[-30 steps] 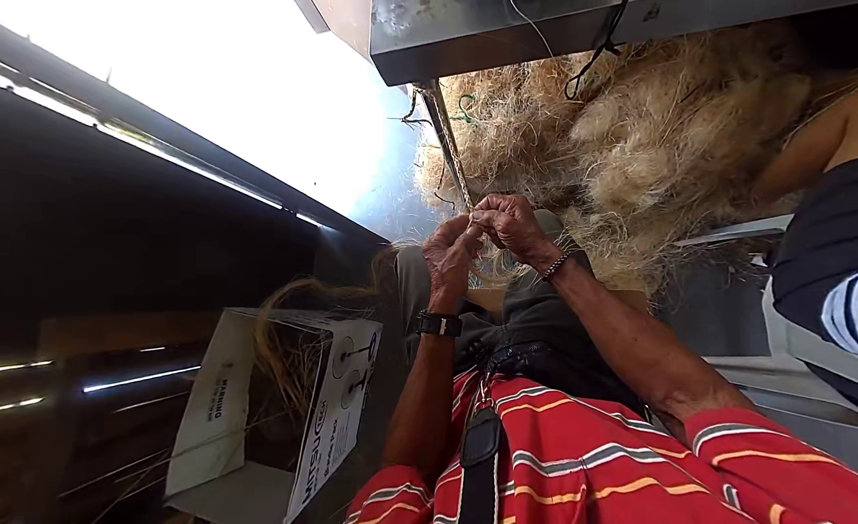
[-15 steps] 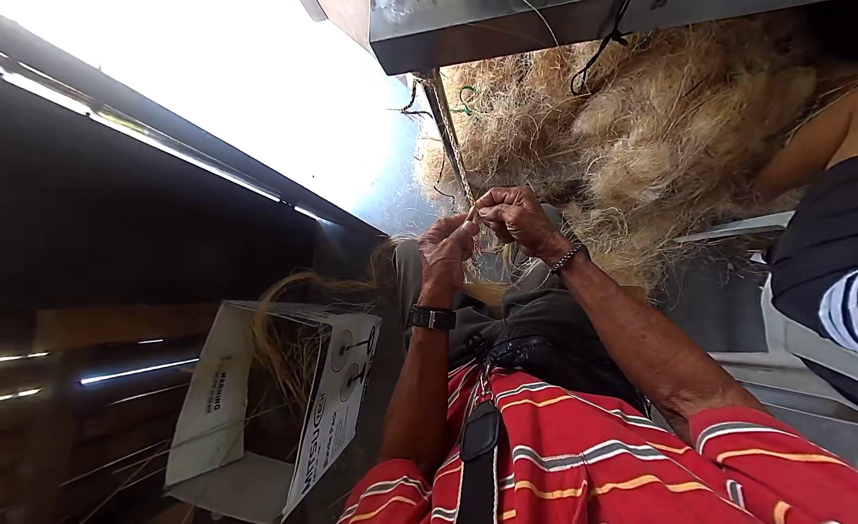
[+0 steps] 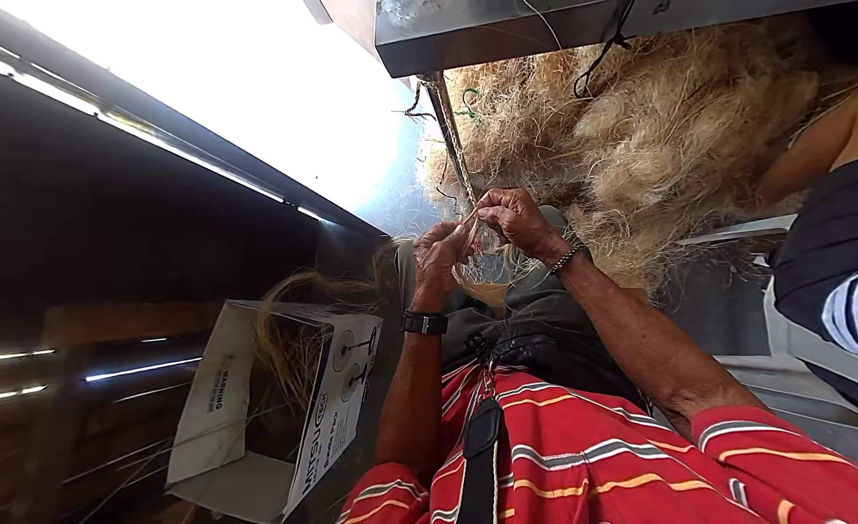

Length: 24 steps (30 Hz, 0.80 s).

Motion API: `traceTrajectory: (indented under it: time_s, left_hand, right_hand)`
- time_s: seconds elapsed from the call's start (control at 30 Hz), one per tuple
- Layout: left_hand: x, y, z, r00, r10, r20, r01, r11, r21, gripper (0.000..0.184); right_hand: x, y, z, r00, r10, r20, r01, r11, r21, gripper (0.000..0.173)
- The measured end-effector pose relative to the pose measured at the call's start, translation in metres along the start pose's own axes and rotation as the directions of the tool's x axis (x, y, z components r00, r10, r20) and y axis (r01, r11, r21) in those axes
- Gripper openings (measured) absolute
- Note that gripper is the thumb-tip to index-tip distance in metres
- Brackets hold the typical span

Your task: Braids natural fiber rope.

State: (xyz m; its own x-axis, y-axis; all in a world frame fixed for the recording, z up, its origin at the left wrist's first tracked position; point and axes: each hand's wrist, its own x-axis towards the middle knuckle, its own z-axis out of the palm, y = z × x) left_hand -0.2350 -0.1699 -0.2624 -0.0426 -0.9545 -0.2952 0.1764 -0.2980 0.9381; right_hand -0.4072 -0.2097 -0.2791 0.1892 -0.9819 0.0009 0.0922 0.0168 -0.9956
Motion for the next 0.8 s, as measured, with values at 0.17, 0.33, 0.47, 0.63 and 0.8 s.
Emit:
traceTrajectory:
  time_s: [0.17, 0.33, 0.47, 0.63, 0.8]
  left_hand:
    - [0.006, -0.01, -0.001, 0.992, -0.121, 0.021, 0.122, 0.985, -0.123, 0.015]
    - [0.01, -0.035, 0.0, 0.933, -0.297, 0.204, 0.351, 0.876, -0.33, 0.023]
    - [0.006, -0.043, 0.001, 0.921, -0.324, 0.216, 0.36, 0.92, -0.155, 0.022]
    - [-0.002, -0.03, 0.004, 0.999, 0.021, 0.041, -0.025, 0.994, 0.109, 0.031]
    - [-0.011, -0.014, 0.02, 0.987, 0.159, 0.02, -0.16, 0.961, 0.225, 0.031]
  right_hand:
    - [-0.001, -0.001, 0.004, 0.997, 0.062, 0.046, -0.062, 0.998, 0.0, 0.012]
    - [-0.019, 0.004, 0.003, 0.992, 0.088, 0.088, -0.094, 0.994, 0.063, 0.014]
    - [-0.024, 0.012, 0.004, 0.994, 0.068, 0.086, -0.078, 0.99, 0.116, 0.014]
    - [-0.026, 0.013, 0.005, 1.0, -0.013, 0.028, 0.012, 1.0, 0.025, 0.012]
    - [-0.027, 0.013, 0.01, 0.994, -0.111, 0.007, 0.111, 0.989, -0.098, 0.01]
